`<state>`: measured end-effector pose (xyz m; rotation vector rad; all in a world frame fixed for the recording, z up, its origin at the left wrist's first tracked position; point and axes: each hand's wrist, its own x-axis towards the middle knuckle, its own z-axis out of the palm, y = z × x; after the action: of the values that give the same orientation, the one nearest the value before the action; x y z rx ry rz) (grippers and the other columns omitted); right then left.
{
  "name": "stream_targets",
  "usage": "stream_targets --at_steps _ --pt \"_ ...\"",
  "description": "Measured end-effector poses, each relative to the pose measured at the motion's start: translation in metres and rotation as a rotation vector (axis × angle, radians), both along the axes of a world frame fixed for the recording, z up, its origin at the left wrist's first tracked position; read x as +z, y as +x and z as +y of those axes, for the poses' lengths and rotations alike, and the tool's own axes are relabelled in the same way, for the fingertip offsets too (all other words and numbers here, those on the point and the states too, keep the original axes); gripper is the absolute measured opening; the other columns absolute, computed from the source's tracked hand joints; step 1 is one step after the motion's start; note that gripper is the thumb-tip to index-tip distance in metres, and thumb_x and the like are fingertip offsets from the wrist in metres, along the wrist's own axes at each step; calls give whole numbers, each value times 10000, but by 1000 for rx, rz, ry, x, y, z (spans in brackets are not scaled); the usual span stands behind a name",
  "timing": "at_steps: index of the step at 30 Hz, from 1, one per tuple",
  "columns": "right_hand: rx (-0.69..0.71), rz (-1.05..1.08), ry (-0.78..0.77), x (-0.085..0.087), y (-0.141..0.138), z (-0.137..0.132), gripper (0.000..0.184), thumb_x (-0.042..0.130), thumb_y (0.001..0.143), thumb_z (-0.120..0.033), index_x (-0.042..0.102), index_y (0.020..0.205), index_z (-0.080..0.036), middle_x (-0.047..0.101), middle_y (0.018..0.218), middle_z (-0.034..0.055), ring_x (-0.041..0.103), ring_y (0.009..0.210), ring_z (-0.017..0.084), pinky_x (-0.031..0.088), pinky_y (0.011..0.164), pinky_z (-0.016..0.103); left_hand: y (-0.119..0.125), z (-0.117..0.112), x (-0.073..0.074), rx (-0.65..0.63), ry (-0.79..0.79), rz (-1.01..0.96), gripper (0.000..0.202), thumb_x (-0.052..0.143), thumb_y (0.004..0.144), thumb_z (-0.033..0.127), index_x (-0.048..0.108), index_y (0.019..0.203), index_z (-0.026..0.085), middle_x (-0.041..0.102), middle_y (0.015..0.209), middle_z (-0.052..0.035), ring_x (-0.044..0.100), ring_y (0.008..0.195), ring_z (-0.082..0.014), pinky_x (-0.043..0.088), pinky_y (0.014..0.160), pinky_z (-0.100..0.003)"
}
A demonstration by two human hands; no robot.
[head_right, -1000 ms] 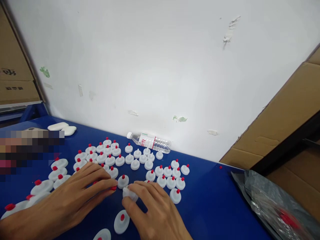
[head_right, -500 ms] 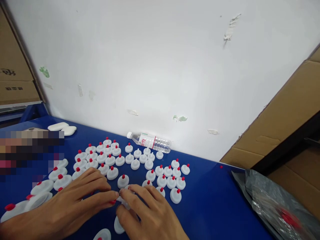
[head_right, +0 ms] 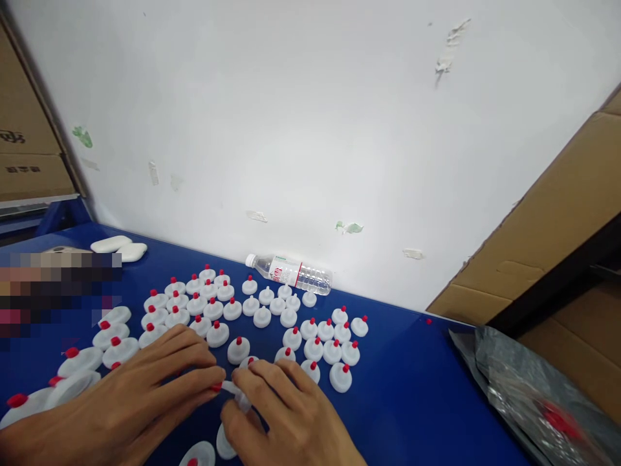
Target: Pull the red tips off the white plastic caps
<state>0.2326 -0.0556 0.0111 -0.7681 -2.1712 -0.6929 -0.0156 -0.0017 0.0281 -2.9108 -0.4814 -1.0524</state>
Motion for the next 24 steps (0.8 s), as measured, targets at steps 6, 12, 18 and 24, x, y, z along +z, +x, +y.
stream_targets --at_steps 6,12,18,24 --pt "-17 11 -49 7 1 -7 288 565 1056 -62 777 1015 -253 836 1254 -12 793 1161 139 603 1070 240 2 2 -6 23 4 13 298 403 1195 133 687 1137 200 671 972 -18 557 875 -179 452 836 -288" --pt "7 78 -17 15 -3 -9 311 545 1098 -94 780 982 -262 847 1195 -46 807 1114 108 580 1076 202 3 2 -7 17 47 -15 354 367 1221 177 696 1094 202 714 965 -7 604 902 -163 471 915 -277" --pt "-4 33 65 1 -3 -10 302 605 1111 -149 815 994 -332 833 1224 -94 803 1105 63 556 1111 186 0 -5 -2 8 92 -13 407 400 1025 -49 687 1152 209 767 965 -15 686 894 -177 538 976 -301" --pt "-46 -26 100 -9 -4 -13 198 701 1075 -220 816 1006 -366 797 1327 -123 796 1137 74 609 972 187 3 -11 5 -7 94 -46 470 429 778 -68 632 1074 236 751 889 2 691 819 -173 579 902 -290"
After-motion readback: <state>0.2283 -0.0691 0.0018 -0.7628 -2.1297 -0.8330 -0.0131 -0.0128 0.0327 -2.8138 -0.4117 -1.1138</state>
